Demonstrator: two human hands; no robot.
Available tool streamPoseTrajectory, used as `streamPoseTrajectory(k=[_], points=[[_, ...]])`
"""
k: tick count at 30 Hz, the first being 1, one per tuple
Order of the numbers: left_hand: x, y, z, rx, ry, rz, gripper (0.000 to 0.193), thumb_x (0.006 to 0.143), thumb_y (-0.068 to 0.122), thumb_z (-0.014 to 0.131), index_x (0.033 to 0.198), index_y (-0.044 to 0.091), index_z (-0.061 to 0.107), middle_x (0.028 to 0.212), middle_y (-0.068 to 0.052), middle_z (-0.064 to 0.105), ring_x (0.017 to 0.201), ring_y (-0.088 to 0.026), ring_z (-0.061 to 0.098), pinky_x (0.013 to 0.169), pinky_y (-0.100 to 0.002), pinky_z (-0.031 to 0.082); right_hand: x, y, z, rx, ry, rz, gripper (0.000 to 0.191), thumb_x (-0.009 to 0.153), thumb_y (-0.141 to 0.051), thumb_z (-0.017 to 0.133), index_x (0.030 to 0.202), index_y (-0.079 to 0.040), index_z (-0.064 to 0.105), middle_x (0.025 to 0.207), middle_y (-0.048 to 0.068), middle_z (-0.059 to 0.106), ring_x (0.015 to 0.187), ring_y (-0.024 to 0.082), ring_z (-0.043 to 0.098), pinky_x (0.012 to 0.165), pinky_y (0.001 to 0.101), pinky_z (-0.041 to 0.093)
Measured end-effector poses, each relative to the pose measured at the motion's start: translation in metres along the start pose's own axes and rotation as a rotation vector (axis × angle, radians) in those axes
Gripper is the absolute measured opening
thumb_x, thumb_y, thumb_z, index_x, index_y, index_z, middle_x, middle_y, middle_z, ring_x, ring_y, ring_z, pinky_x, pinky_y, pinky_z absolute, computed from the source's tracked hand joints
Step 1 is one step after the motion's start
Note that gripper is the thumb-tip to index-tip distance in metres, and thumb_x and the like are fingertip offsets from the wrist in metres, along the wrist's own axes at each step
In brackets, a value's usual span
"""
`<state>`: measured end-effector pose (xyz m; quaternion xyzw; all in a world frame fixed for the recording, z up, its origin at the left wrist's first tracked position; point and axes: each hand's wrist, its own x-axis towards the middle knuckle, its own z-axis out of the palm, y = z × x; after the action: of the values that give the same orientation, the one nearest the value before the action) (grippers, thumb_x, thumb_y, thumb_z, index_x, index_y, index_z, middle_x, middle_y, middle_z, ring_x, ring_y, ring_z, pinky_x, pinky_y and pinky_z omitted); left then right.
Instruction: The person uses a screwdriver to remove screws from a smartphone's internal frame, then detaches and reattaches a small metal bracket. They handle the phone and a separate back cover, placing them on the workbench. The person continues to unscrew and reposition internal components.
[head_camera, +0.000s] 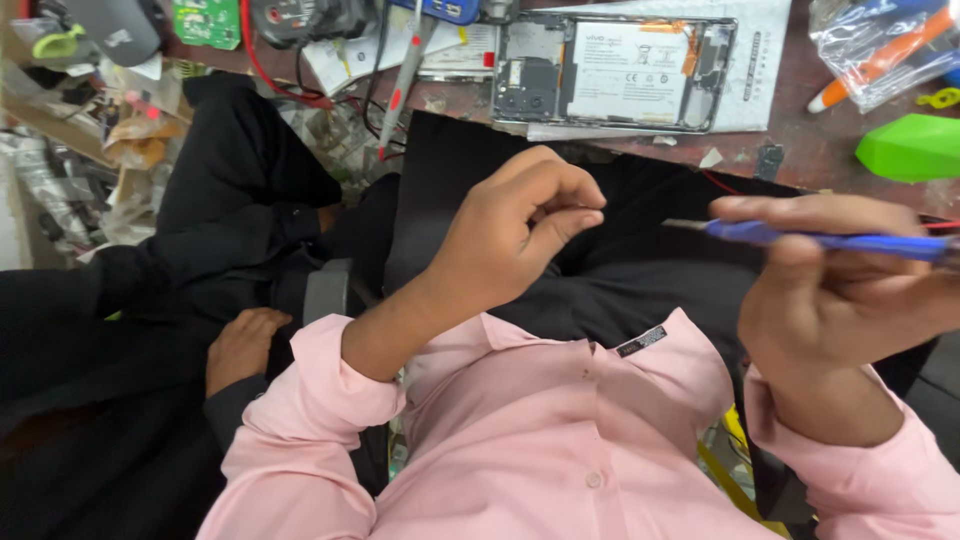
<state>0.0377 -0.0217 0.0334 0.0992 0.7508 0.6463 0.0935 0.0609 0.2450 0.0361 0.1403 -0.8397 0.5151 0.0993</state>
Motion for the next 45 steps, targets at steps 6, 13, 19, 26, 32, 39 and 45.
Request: streamPoseTrajectory(k=[6,13,19,26,32,39,45], points=[[0.014,0.005,0.018,0.016,-0.082,0.074,0.015,0.098,0.014,0.078,0.106,0.006,0.068,0.096,-0.003,0.063,0.084,-0.012,0.066,0.073,-0.026,0.052,-0.015,0.014,-0.009,0.019,0.040,-0.083,0.062,0.115,-0.003,0.056,0.156,-0.029,0.018,0.110,0.016,0.066,0.088,0.024,0.075,0.083,0.0367,0.059],[0.018,0.011,0.026,0.025,-0.106,0.081,0.014,0.098,0.014,0.077,0.106,0.006,0.069,0.094,-0.003,0.062,0.083,-0.014,0.064,0.074,-0.027,0.053,0.006,0.001,-0.002,0.144,-0.022,-0.226,0.064,0.112,0.006,0.050,0.153,-0.031,0.018,0.115,0.022,0.063,0.087,0.030,0.076,0.085,0.0424,0.063],[0.018,0.011,0.029,0.045,-0.106,0.082,0.013,0.097,0.014,0.078,0.104,0.006,0.070,0.093,-0.004,0.062,0.082,-0.015,0.064,0.073,-0.027,0.052,0.017,0.001,0.000,0.226,-0.059,-0.271,0.065,0.108,0.013,0.049,0.149,-0.028,0.022,0.114,0.025,0.065,0.089,0.033,0.077,0.086,0.0451,0.064],[0.020,0.004,0.033,-0.007,-0.079,0.021,0.011,0.095,0.012,0.077,0.102,0.006,0.072,0.091,-0.003,0.064,0.076,-0.013,0.062,0.069,-0.028,0.051,0.029,0.000,0.000,0.221,-0.158,-0.321,0.052,0.104,0.016,0.049,0.140,-0.017,0.029,0.109,0.028,0.064,0.091,0.039,0.076,0.085,0.0479,0.062],[0.027,0.000,0.040,0.066,-0.018,0.064,0.009,0.094,0.013,0.077,0.100,0.008,0.074,0.090,-0.003,0.064,0.077,-0.018,0.062,0.070,-0.030,0.049,0.040,0.000,0.000,0.155,-0.159,-0.355,0.045,0.103,0.016,0.051,0.130,-0.012,0.027,0.108,0.029,0.064,0.092,0.039,0.075,0.086,0.0480,0.063],[0.071,-0.003,0.048,0.434,0.202,0.318,0.011,0.084,0.017,0.082,0.090,0.014,0.074,0.093,-0.004,0.064,0.094,-0.029,0.060,0.083,-0.042,0.047,0.064,0.019,-0.007,-0.131,-0.090,-0.312,0.048,0.107,0.021,0.051,0.132,-0.011,0.025,0.110,0.029,0.064,0.095,0.038,0.074,0.087,0.0426,0.064],[0.101,-0.014,0.048,0.478,0.199,0.387,0.008,0.081,0.015,0.082,0.086,0.015,0.076,0.083,-0.002,0.067,0.087,-0.027,0.061,0.079,-0.046,0.042,0.077,0.052,-0.007,-0.252,-0.054,-0.354,0.046,0.108,0.020,0.053,0.132,-0.009,0.028,0.111,0.028,0.065,0.095,0.037,0.074,0.087,0.0416,0.063]])
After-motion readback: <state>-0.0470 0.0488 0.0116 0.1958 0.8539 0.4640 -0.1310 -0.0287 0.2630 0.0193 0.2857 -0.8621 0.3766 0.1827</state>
